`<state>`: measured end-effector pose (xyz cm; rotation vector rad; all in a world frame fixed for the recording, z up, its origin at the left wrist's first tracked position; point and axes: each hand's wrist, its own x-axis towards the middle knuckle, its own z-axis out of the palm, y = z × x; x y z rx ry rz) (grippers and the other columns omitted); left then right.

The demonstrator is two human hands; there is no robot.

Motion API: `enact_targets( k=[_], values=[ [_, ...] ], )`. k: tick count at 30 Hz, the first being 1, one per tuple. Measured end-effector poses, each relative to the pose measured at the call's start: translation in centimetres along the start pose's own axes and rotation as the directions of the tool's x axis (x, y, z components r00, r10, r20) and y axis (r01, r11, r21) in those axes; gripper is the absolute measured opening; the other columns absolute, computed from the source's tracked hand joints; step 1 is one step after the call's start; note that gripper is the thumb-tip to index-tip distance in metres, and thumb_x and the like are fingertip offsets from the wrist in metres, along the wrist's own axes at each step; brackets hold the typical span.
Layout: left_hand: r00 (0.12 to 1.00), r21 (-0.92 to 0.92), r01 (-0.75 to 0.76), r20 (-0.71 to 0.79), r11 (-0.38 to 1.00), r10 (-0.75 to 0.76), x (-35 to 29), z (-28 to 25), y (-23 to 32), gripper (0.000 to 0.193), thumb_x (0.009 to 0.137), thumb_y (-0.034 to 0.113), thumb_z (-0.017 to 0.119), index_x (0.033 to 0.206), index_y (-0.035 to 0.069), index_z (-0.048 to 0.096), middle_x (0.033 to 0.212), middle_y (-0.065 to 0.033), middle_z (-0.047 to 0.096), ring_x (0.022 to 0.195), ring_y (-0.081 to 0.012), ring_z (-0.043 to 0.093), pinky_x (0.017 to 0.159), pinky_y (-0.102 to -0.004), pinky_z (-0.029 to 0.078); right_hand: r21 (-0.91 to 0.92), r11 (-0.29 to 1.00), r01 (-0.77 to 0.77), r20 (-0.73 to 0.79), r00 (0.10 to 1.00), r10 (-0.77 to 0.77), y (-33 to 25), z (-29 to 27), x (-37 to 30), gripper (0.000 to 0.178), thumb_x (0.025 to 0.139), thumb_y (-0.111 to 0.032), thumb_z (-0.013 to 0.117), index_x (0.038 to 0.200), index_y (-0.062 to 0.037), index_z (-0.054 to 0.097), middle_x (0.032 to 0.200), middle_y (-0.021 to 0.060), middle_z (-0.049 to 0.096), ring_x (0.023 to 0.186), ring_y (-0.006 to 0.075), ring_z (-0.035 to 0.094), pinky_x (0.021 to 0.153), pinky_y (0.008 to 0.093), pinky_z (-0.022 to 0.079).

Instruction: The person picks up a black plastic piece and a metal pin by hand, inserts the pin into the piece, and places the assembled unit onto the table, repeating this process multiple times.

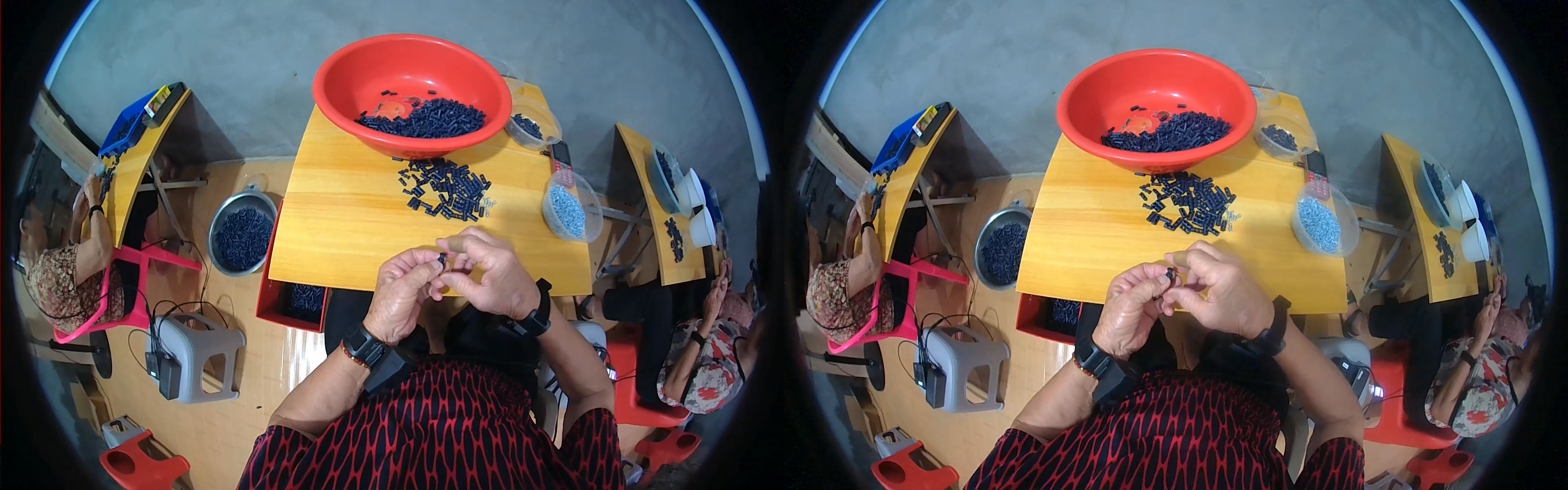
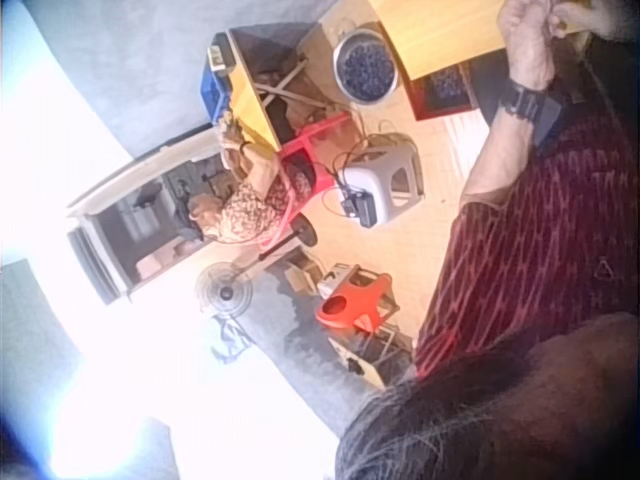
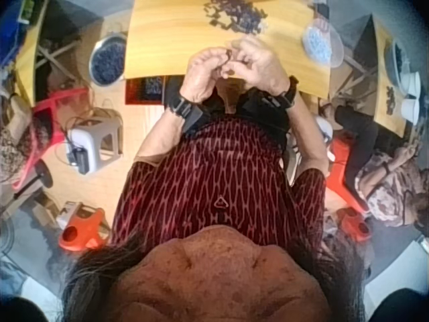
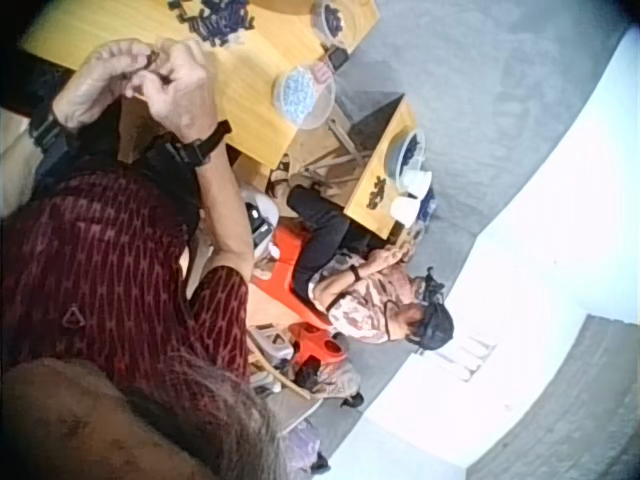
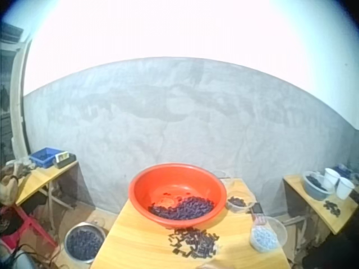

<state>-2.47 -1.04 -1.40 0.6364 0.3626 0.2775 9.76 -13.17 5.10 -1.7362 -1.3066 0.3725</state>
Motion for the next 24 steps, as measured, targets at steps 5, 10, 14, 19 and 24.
enact_targets(
  k=[5, 10, 14, 19, 24],
  values=[
    [0.999, 0.000, 0.013, 0.052, 1.000, -0.013, -0.1, 0.3, 0.3, 0.010, 0.094, 0.005, 0.058, 0.098, -0.002, 0.064, 0.090, -0.0090, 0.068, 0.068, -0.0131, 0.062, 0.064, -0.0266, 0.053, -0.224, 0.958, 0.181, 0.024, 0.983, -0.181, -0.3, 0.6, -0.1, 0.027, 0.078, -0.013, 0.073, 0.098, 0.0024, 0.062, 0.087, 0.0154, 0.057, 0.077, 0.0337, 0.061, 0.067, 0.0384, 0.051],
    [0.996, 0.008, 0.071, 0.061, 0.997, -0.071, -0.4, 0.9, 0.7, 0.011, 0.095, 0.006, 0.057, 0.097, -0.002, 0.065, 0.087, -0.0087, 0.068, 0.072, -0.0142, 0.065, 0.066, -0.0267, 0.057, -0.304, 0.932, 0.197, 0.076, 0.980, -0.183, 0.3, 0.3, -0.4, 0.029, 0.078, -0.011, 0.072, 0.102, 0.0026, 0.063, 0.086, 0.0152, 0.058, 0.076, 0.0327, 0.061, 0.067, 0.0394, 0.051],
    [0.991, 0.063, 0.096, 0.084, 0.993, -0.101, -0.4, 0.4, 0.2, 0.011, 0.096, 0.008, 0.058, 0.096, -0.001, 0.065, 0.085, -0.0086, 0.068, 0.073, -0.0143, 0.066, 0.067, -0.0269, 0.058, -0.333, 0.923, 0.193, 0.078, 0.981, -0.177, 0.1, 0.2, -0.7, 0.036, 0.075, -0.009, 0.074, 0.106, 0.0038, 0.063, 0.085, 0.0155, 0.060, 0.077, 0.0320, 0.062, 0.067, 0.0392, 0.051],
    [0.996, 0.234, -0.067, 0.075, 0.970, 0.050, -0.4, 0.1, -0.3, 0.010, 0.094, 0.007, 0.061, 0.089, 0.000, 0.065, 0.083, -0.0081, 0.068, 0.071, -0.0126, 0.064, 0.062, -0.0258, 0.055, -0.247, 0.951, 0.186, 0.105, 0.981, -0.164, 0.7, 0.2, -0.5, 0.022, 0.082, -0.014, 0.069, 0.096, 0.0008, 0.062, 0.084, 0.0157, 0.058, 0.076, 0.0341, 0.062, 0.065, 0.0406, 0.051],
    [0.989, 0.380, -0.146, 0.062, 0.913, 0.132, -0.5, 0.3, 0.2, 0.009, 0.093, 0.006, 0.062, 0.087, 0.000, 0.065, 0.081, -0.0084, 0.068, 0.069, -0.0129, 0.064, 0.064, -0.0252, 0.054, -0.330, 0.912, 0.245, 0.164, 0.966, -0.200, 1.3, 0.4, -0.3, 0.025, 0.083, -0.017, 0.070, 0.097, 0.0011, 0.060, 0.085, 0.0154, 0.059, 0.077, 0.0345, 0.062, 0.066, 0.0401, 0.052]
  ],
)
